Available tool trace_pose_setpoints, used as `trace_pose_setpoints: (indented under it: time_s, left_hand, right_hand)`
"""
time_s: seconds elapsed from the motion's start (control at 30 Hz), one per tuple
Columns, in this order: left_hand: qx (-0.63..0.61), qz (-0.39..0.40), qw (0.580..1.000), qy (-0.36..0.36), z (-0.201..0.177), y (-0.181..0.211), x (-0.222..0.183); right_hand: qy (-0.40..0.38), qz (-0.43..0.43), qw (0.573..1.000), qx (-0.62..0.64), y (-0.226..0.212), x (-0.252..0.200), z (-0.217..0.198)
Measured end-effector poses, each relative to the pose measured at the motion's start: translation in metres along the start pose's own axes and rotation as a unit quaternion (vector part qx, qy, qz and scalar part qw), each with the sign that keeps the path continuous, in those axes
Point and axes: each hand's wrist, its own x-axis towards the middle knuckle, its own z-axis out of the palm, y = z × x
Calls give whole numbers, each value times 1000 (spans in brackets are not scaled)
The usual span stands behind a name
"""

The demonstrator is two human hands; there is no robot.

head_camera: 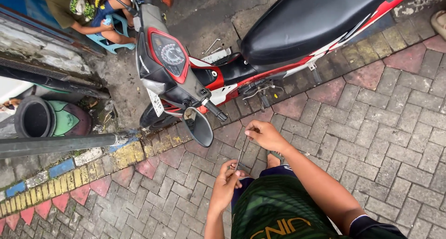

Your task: Repairing the front fairing of a motorcycle by removing screws with a screwdriver and inspecting internal components.

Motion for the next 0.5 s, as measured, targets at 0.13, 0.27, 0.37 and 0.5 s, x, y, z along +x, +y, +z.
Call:
trace_pose_setpoints:
  time_s: [0.13,0.27,0.37,0.5]
  left_hand:
    - [152,-29,988,11,-34,7,-23]
    - [220,-19,973,63,-70,-27,-29]
    - [275,18,954,117,-94,-44,-35]
    - [334,90,920,181,-127,-67,-41]
  right_hand:
    - [-6,7,1000,-9,12,-4,19]
    - [10,46,999,21,14,-8,51]
    - [10,43,998,52,10,3,85]
    - [0,46,978,206,-6,17,132]
